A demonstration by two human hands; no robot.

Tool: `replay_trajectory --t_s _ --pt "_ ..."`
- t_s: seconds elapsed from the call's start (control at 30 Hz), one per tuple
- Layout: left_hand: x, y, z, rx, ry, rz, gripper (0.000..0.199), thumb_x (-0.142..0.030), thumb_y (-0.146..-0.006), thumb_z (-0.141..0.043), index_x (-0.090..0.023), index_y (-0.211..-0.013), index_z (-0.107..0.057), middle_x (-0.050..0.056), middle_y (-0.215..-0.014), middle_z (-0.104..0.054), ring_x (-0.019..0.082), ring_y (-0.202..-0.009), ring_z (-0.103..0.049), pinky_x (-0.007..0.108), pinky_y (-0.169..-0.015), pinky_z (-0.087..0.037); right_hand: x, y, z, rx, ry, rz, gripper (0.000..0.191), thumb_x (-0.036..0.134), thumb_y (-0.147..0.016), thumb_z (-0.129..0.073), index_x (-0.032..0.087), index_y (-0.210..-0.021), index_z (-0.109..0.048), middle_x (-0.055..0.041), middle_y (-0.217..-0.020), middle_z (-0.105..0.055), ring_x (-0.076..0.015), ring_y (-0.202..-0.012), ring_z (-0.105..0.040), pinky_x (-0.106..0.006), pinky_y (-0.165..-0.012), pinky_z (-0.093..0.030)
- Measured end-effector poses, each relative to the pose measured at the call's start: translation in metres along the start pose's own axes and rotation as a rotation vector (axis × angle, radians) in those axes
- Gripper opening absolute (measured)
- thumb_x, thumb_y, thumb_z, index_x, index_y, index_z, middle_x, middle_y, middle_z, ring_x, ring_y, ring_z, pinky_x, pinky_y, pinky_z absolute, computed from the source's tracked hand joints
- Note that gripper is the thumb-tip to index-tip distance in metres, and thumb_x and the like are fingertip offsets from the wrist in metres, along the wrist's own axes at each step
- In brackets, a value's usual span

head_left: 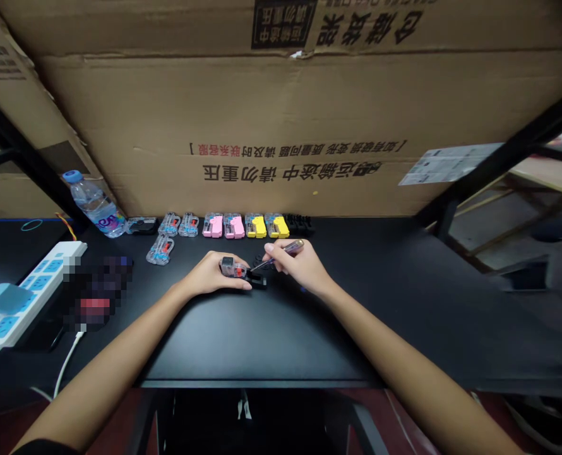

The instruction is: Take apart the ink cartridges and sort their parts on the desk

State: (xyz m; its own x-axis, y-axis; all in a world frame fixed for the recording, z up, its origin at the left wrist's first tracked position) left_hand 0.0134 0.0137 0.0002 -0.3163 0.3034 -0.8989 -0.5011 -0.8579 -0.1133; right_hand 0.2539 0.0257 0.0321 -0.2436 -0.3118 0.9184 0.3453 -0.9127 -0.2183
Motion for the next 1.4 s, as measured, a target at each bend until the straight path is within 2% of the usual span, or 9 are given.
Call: replay_trajectory --t_s 0.17,0.4,0.53,0.8,0.9,1.03,1.23,1.4 --pt "0.002 0.0 0.001 0.013 -0.002 -0.017 0.049 -0.049 -0.073 -0.094 -0.015 -0.107 -0.083 0.006 -0.095 -0.08 0.018 -0.083 -0.071 0.028 -0.08 -0.054 0.004 0.004 0.001 0.059 0.053 0.03 0.036 0.044 -0.099 -0.062 0.017 -0.081 -0.077 0.0017 -0.058 -0.059 -0.0125 -0.053 -0.051 -0.028 -0.055 -0.038" --pt "0.001 -0.002 0.001 0.033 0.002 -0.026 0.047 -0.047 -0.074 -0.094 -0.017 -0.107 -0.082 0.005 -0.096 -0.079 0.018 -0.086 -0.07 0.028 -0.081 -0.053 0.009 0.007 0.01 0.116 0.129 0.173 0.021 0.027 -0.094 -0.061 0.018 -0.082 -0.076 -0.0036 -0.077 -0.073 -0.016 -0.067 -0.062 -0.029 -0.065 -0.045" --pt "0.0 -0.002 0.0 0.043 0.02 -0.006 0.049 -0.05 -0.073 -0.094 -0.016 -0.107 -0.082 0.005 -0.096 -0.079 0.019 -0.084 -0.07 0.029 -0.081 -0.053 0.011 0.008 0.011 0.143 0.153 0.218 0.023 0.028 -0.095 -0.061 0.018 -0.083 -0.077 -0.0043 -0.079 -0.073 -0.0164 -0.069 -0.063 -0.029 -0.067 -0.046" --pt "0.0 -0.002 0.0 0.057 0.0 0.008 0.052 -0.052 -0.073 -0.093 -0.016 -0.109 -0.084 0.005 -0.092 -0.079 0.018 -0.08 -0.068 0.028 -0.076 -0.052 0.021 0.007 0.009 0.166 0.153 0.173 0.033 0.037 -0.099 -0.06 0.019 -0.081 -0.081 -0.003 -0.071 -0.069 -0.0147 -0.06 -0.055 -0.029 -0.06 -0.044" --pt "0.0 -0.002 -0.001 0.069 -0.031 0.001 0.054 -0.054 -0.074 -0.092 -0.015 -0.111 -0.084 0.003 -0.084 -0.077 0.016 -0.073 -0.064 0.026 -0.069 -0.05 0.02 0.007 0.003 0.11 0.148 0.149 0.04 0.044 -0.101 -0.06 0.019 -0.077 -0.081 -0.0026 -0.065 -0.067 -0.0147 -0.057 -0.055 -0.029 -0.058 -0.044" --pt "0.001 -0.001 -0.002 0.059 -0.031 0.001 0.057 -0.055 -0.075 -0.091 -0.015 -0.114 -0.083 0.0 -0.078 -0.074 0.014 -0.068 -0.06 0.024 -0.065 -0.047 0.013 0.01 -0.006 -0.045 0.101 0.094 0.045 0.049 -0.099 -0.065 0.018 -0.069 -0.08 -0.0014 -0.054 -0.062 -0.0151 -0.053 -0.056 -0.03 -0.056 -0.043" --pt "0.003 -0.002 -0.003 0.01 -0.006 0.014 0.056 -0.052 -0.075 -0.091 -0.015 -0.116 -0.083 0.004 -0.091 -0.08 0.018 -0.078 -0.069 0.026 -0.075 -0.053 0.006 0.013 -0.006 -0.239 0.095 0.019 0.049 0.054 -0.099 -0.066 0.017 -0.071 -0.083 -0.0013 -0.049 -0.059 -0.0138 -0.046 -0.05 -0.03 -0.05 -0.04" --pt "0.004 -0.003 -0.004 -0.01 0.008 0.071 0.06 -0.053 -0.073 -0.092 -0.015 -0.119 -0.082 0.004 -0.092 -0.081 0.019 -0.079 -0.07 0.029 -0.078 -0.054 0.009 0.011 0.002 -0.287 0.118 0.016 0.052 0.057 -0.098 -0.065 0.017 -0.07 -0.082 -0.0015 -0.048 -0.057 -0.0139 -0.045 -0.049 -0.03 -0.048 -0.039"
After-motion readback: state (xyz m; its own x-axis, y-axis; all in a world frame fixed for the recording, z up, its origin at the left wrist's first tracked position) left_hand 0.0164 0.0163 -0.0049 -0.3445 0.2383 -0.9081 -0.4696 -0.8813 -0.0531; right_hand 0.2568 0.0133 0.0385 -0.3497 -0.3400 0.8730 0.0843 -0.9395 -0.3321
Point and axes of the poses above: each hand's wrist, its own y-axis away from the middle knuckle, its own z-axis out of the back of the hand, x = y × z, the point moved 1 cm from there along -y, towards the middle knuckle
